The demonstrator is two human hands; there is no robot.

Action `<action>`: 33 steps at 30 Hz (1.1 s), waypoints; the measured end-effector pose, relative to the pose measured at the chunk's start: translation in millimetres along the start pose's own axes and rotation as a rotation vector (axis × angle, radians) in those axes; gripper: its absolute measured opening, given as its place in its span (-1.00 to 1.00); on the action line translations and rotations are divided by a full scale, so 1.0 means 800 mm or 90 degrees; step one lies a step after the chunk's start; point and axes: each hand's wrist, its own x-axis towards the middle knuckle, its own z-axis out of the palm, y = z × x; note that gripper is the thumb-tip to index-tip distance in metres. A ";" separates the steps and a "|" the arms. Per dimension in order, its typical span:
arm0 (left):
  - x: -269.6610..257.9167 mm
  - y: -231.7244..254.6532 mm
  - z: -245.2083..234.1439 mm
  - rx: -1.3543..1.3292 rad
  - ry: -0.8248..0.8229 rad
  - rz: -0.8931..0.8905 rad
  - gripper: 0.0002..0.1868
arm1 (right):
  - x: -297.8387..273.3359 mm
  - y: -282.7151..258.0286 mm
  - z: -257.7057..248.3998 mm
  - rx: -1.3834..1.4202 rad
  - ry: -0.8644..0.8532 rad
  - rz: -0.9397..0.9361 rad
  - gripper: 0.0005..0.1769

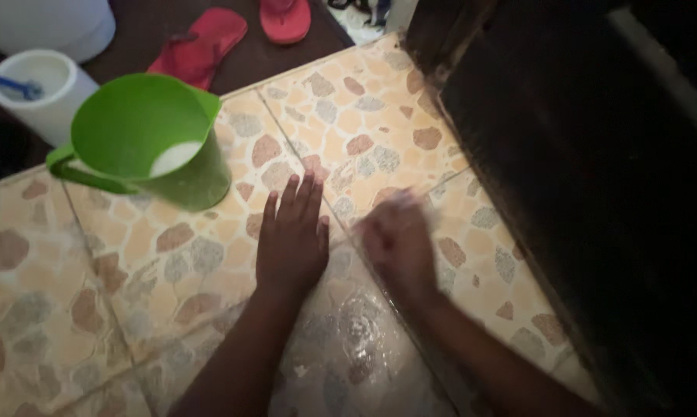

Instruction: The person scrubs a tiled floor with a red sponge, repeatedly applying soapy water from a green pitcher. The person moves the sponge in circular and back-and-forth motions across the tiles, occasionally dipping the sponge into the pitcher to reload soap.

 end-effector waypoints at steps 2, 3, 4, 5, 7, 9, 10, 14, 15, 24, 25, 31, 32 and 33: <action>0.001 0.001 -0.001 0.007 0.029 0.011 -0.35 | -0.005 -0.009 0.003 -0.052 -0.004 -0.148 -0.93; -0.005 0.003 -0.002 0.009 0.015 0.001 -0.34 | -0.007 -0.012 0.000 -0.076 -0.014 -0.218 -0.90; -0.008 0.004 -0.003 0.012 0.000 -0.008 -0.33 | -0.006 -0.014 -0.008 0.007 -0.004 -0.039 -0.91; -0.003 0.003 -0.002 0.012 -0.008 -0.009 -0.33 | 0.004 -0.012 -0.019 0.086 0.015 0.139 -0.92; 0.000 0.002 -0.001 -0.002 -0.010 -0.003 -0.35 | 0.020 -0.007 -0.040 0.098 0.052 0.243 -0.90; -0.003 0.003 0.000 -0.007 -0.027 -0.004 -0.35 | 0.023 -0.001 -0.046 -0.042 0.092 0.096 -0.82; -0.003 0.004 0.002 -0.005 -0.040 -0.004 -0.34 | 0.022 0.001 -0.044 -0.026 0.111 0.120 -0.86; 0.004 0.003 -0.002 -0.026 -0.084 -0.044 -0.35 | 0.002 -0.008 0.014 0.010 0.090 -0.052 -0.85; 0.004 0.006 -0.001 -0.022 -0.082 -0.036 -0.35 | -0.005 -0.007 0.025 -0.031 0.087 -0.126 -0.87; 0.017 -0.004 -0.002 -0.044 -0.116 -0.014 -0.28 | 0.048 0.039 -0.052 -0.091 0.162 0.027 -0.81; 0.017 -0.006 -0.004 -0.057 -0.138 -0.028 -0.25 | 0.046 0.035 -0.051 -0.204 0.173 -0.092 -0.81; 0.040 -0.007 -0.009 -0.029 -0.246 -0.043 -0.12 | -0.012 -0.006 0.033 -0.126 0.079 -0.190 -0.80; 0.041 -0.009 -0.012 -0.018 -0.268 -0.050 -0.11 | -0.018 -0.005 0.039 -0.120 0.054 -0.203 -0.80; 0.046 -0.011 -0.013 -0.009 -0.309 -0.052 -0.05 | -0.020 -0.001 0.041 -0.117 0.038 -0.210 -0.80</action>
